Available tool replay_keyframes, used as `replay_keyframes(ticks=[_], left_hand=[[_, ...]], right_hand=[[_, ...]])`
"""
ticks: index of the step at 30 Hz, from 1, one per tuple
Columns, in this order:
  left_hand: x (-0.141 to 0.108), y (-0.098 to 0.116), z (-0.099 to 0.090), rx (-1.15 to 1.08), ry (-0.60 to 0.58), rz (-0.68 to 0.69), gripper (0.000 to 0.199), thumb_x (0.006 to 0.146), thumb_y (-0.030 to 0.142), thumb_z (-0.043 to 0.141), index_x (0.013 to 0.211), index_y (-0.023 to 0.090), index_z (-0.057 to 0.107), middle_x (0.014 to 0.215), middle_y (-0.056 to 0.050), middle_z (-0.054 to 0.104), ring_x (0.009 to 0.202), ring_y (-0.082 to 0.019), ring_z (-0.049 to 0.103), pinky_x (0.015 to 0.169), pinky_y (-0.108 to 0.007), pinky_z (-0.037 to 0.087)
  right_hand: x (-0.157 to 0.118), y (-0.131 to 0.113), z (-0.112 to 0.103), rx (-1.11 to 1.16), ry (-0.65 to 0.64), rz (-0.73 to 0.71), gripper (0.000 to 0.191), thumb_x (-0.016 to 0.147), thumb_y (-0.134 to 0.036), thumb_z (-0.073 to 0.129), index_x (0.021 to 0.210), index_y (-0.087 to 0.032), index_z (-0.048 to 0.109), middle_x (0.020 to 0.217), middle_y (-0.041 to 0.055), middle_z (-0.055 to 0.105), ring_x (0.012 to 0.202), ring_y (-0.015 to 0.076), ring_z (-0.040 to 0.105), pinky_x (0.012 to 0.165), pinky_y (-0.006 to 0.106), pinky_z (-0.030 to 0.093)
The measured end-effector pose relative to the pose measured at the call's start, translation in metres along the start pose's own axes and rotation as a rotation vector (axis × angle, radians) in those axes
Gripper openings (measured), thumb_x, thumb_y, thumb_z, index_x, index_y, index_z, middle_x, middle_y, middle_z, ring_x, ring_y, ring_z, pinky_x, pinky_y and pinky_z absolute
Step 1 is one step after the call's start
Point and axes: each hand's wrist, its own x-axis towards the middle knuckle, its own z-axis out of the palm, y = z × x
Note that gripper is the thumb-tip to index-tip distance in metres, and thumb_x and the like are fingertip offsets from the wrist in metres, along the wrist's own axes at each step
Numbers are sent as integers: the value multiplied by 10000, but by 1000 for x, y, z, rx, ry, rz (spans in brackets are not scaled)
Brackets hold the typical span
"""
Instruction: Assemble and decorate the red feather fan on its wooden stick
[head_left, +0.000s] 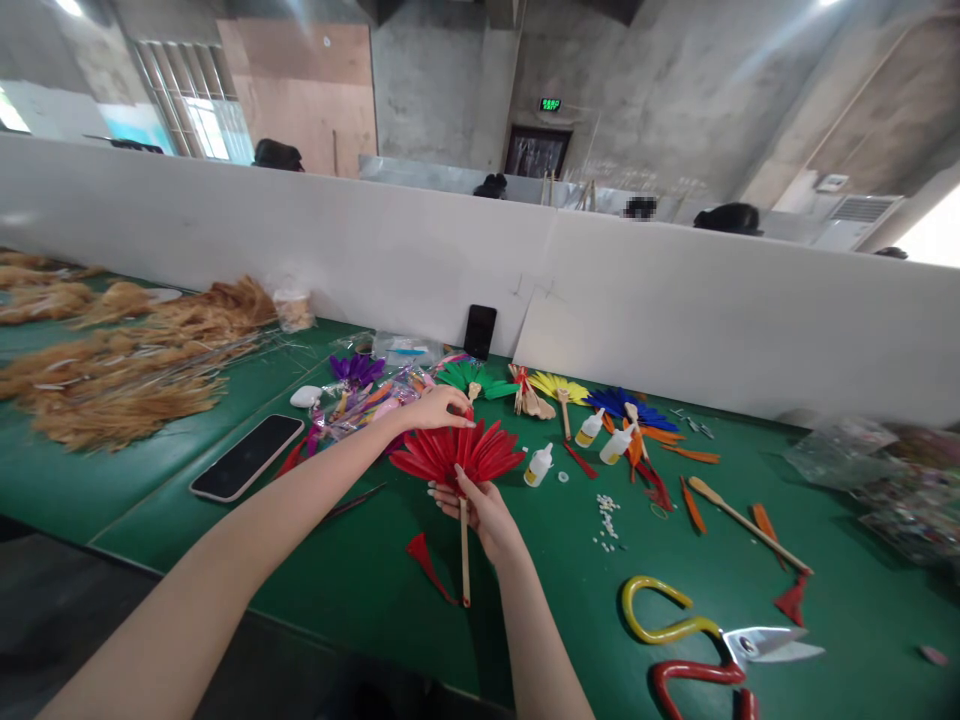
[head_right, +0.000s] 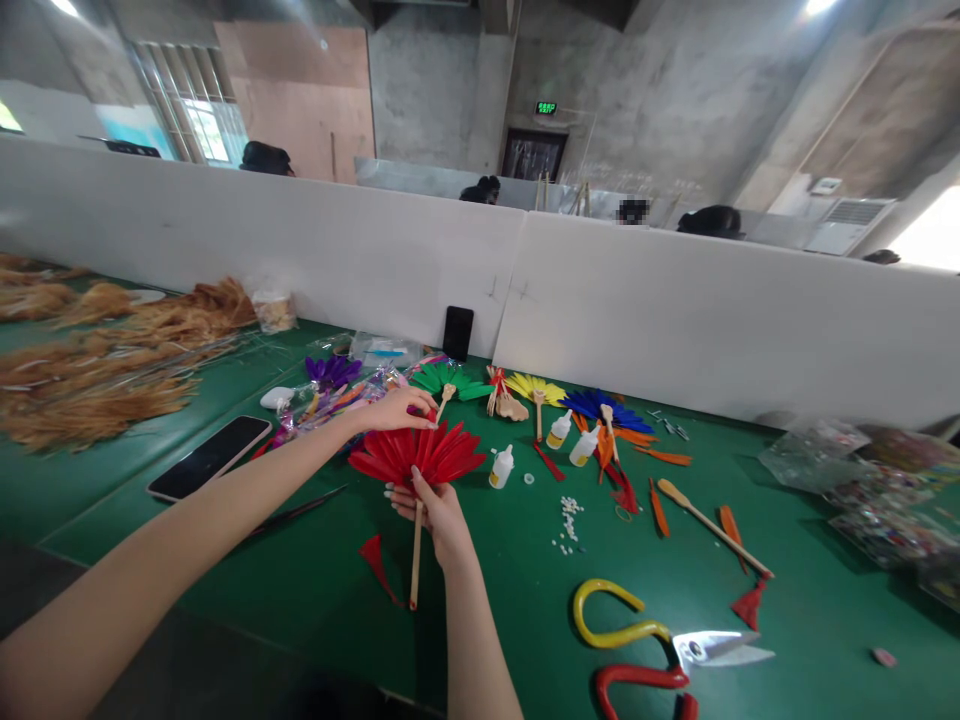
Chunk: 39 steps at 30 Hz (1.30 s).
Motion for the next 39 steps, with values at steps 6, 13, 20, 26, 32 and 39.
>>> replay_keyframes(ticks=[6,13,20,26,32,39], left_hand=[[0,0,1,23,9,-2,315,725,470,638,631,170,649,867,-37,676,878,-203,595,791,-272,367],[-2,-1,4,55,70,-12,271,724,460,645,733,193,692,864,-36,680,895,-212,591,829,-287,361],[-1,-3,3,61,85,-3,166,760,354,641,749,202,708,860,-22,689,878,-191,600,857,-293,350],[4,1,5,65,93,-27,114,744,282,664,685,194,707,895,-32,689,915,-203,594,862,-298,347],[7,-2,1,77,109,-91,257,778,410,602,720,182,706,941,-56,678,933,-225,577,840,-308,342],[0,-20,-6,3,-20,-146,271,753,424,601,731,176,710,803,-27,709,772,-177,614,703,-234,388]], right_hand=[[6,7,-3,71,39,1,445,697,-452,688,962,-103,613,885,149,719,827,217,693,730,296,536],[8,9,-4,79,51,8,400,721,-429,670,927,-90,625,875,150,721,798,198,697,696,255,539],[7,7,-2,67,49,8,459,689,-459,692,954,-90,626,863,148,722,785,204,699,687,268,545],[7,7,-2,27,37,12,453,691,-461,691,912,-69,640,908,167,712,813,210,694,704,268,543],[7,6,-2,35,38,9,432,683,-442,705,909,-78,647,896,158,717,811,207,694,701,263,543],[10,8,-3,28,58,18,474,660,-484,705,889,-70,665,896,167,714,784,204,697,643,243,542]])
